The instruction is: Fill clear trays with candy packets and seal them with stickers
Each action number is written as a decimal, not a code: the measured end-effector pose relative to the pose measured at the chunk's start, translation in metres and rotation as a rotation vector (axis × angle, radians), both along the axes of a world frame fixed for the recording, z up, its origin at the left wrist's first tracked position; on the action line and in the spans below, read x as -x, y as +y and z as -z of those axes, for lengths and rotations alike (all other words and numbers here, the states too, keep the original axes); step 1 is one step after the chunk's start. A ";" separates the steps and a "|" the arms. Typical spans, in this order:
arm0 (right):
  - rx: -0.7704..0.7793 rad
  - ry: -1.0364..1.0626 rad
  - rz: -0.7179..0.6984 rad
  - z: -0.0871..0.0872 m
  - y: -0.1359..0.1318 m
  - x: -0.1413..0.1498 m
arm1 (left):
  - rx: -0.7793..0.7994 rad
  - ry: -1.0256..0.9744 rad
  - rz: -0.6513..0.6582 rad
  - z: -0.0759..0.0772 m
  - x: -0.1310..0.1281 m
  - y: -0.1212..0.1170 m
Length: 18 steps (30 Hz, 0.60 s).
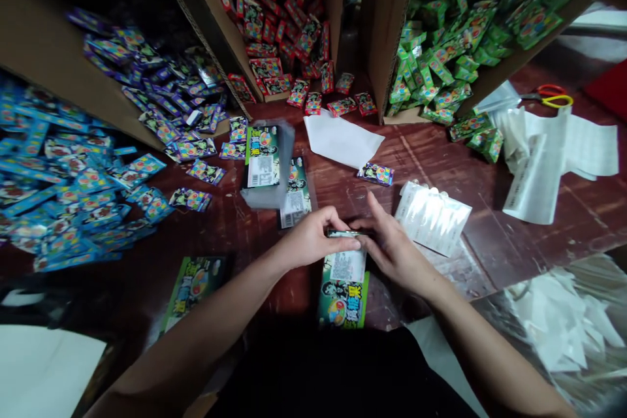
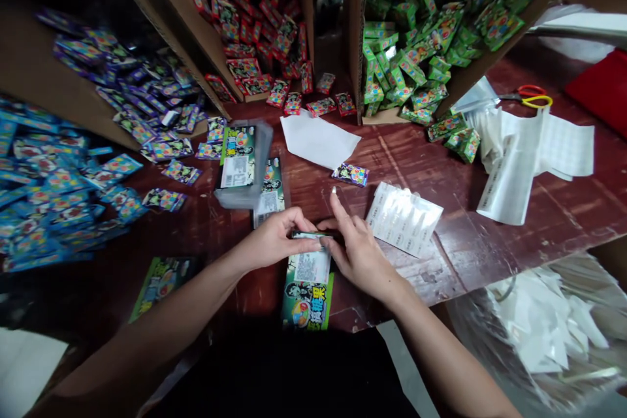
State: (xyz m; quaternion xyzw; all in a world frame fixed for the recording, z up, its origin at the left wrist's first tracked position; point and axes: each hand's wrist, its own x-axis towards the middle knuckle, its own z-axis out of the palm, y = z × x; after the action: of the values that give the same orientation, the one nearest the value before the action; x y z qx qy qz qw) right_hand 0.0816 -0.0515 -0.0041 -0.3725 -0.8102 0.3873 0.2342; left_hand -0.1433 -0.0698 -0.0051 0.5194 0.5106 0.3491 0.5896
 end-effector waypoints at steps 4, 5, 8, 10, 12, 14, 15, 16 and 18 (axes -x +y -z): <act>0.152 0.281 0.245 0.004 -0.011 -0.008 | -0.010 -0.035 -0.327 0.000 0.039 -0.011; 0.195 0.350 0.319 0.005 -0.016 -0.009 | -0.023 -0.073 -0.463 -0.001 0.048 -0.015; 0.336 0.489 0.428 0.007 -0.028 -0.004 | -0.041 -0.243 -0.742 -0.002 0.057 -0.032; 0.357 0.538 0.488 0.006 -0.031 0.005 | -0.026 -0.312 -0.743 0.001 0.047 -0.047; 0.306 0.557 0.566 0.002 -0.029 0.013 | -0.003 -0.316 -0.688 0.005 0.033 -0.064; 0.240 0.561 0.587 -0.002 -0.022 0.015 | 0.019 -0.216 -0.554 0.007 0.021 -0.077; 0.221 0.557 0.558 -0.004 -0.018 0.013 | 0.016 -0.138 -0.465 0.006 0.018 -0.081; 0.206 0.553 0.512 -0.005 -0.015 0.011 | 0.003 -0.062 -0.382 0.004 0.016 -0.083; 0.181 0.533 0.398 -0.005 -0.011 0.005 | -0.029 0.013 -0.287 -0.001 0.012 -0.079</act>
State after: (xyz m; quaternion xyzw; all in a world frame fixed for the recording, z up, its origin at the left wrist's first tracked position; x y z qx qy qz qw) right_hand 0.0762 -0.0622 0.0011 -0.4284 -0.5941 0.4882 0.4745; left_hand -0.1549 -0.1493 -0.0043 0.4518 0.5783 0.4338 0.5227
